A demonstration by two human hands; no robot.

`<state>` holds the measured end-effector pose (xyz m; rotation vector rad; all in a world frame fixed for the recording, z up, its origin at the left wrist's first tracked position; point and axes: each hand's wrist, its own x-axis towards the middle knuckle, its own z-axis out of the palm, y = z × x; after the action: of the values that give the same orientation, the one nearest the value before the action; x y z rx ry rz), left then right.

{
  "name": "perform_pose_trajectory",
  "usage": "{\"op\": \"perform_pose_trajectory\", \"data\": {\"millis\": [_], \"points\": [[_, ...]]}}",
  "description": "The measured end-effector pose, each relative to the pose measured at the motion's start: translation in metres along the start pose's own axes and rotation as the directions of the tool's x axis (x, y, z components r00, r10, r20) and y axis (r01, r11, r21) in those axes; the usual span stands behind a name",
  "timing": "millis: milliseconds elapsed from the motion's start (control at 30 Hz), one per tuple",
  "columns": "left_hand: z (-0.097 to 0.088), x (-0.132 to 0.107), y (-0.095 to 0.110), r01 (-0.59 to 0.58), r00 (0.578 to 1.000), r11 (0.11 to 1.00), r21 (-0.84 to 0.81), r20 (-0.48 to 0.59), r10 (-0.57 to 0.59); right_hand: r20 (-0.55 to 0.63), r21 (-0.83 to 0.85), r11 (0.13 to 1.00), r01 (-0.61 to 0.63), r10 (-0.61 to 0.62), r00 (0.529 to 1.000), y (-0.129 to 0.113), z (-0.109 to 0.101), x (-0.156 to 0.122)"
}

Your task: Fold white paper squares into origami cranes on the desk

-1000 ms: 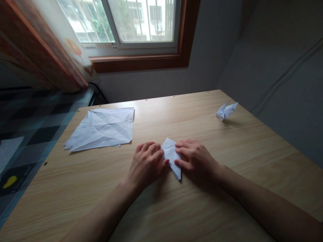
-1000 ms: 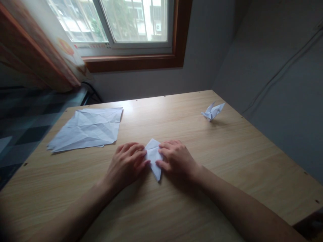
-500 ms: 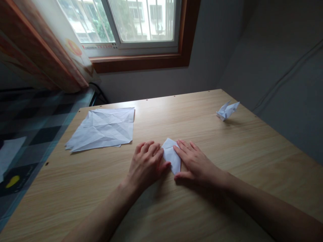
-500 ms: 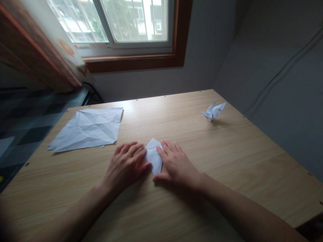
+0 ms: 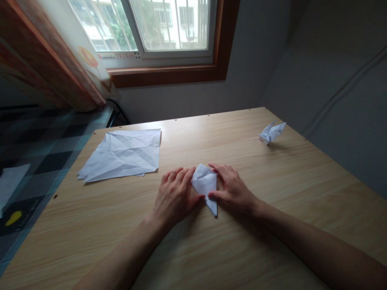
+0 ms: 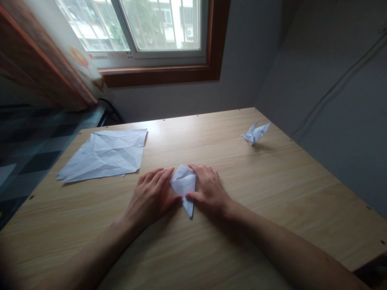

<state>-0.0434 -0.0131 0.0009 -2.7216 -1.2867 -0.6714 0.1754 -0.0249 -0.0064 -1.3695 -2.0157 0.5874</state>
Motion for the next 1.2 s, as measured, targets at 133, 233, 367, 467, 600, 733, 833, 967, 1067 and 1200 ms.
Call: {"op": "perform_pose_trajectory", "data": {"millis": [133,233,367,467,600,733,833,967,1067,1200], "points": [[0.0013,0.0004,-0.0012,-0.008,1.0,1.0,-0.014,0.013,0.008,-0.012,0.087,0.996,0.012,-0.011,1.0,-0.0012,-0.0006,-0.0003],[0.0023,0.0007,-0.002,-0.03,0.999,0.999,-0.039,0.019,0.031,-0.031,0.156,0.987,0.038,-0.034,0.999,-0.0017,0.0006,-0.0012],[0.0025,0.0005,-0.0029,-0.04,0.999,0.997,-0.061,0.018,0.041,-0.107,0.222,0.975,0.026,-0.002,0.994,-0.0009,0.0029,-0.0016],[0.0017,0.0001,-0.0029,-0.047,0.998,0.996,-0.075,0.039,0.05,-0.125,0.319,0.948,-0.023,0.066,0.99,0.0003,0.0042,-0.0006],[0.0006,0.0001,-0.002,-0.041,0.998,0.996,-0.076,0.049,0.045,-0.026,0.569,0.817,-0.089,0.126,0.992,0.0021,0.0063,0.0005],[0.0005,-0.0001,-0.0024,-0.055,0.998,0.993,-0.101,0.033,0.058,0.064,0.745,0.649,-0.153,0.159,0.985,0.0023,0.0073,0.001],[0.0,-0.0005,-0.004,-0.099,0.994,0.983,-0.156,0.028,0.105,0.07,0.793,0.581,-0.18,0.207,0.976,0.0018,0.0055,0.002],[-0.0025,0.0001,-0.006,-0.118,0.991,0.952,-0.282,0.019,0.129,0.096,0.796,0.567,-0.211,0.226,0.969,0.001,0.0013,0.0032],[-0.004,0.0016,-0.0073,-0.079,0.997,0.921,-0.38,-0.01,0.082,0.09,0.777,0.597,-0.203,0.213,0.973,-0.0002,-0.001,0.0034],[-0.0046,0.003,-0.009,-0.054,0.998,0.853,-0.519,-0.063,0.025,0.064,0.76,0.625,-0.177,0.199,0.978,0.0004,-0.0023,0.0026]]}}
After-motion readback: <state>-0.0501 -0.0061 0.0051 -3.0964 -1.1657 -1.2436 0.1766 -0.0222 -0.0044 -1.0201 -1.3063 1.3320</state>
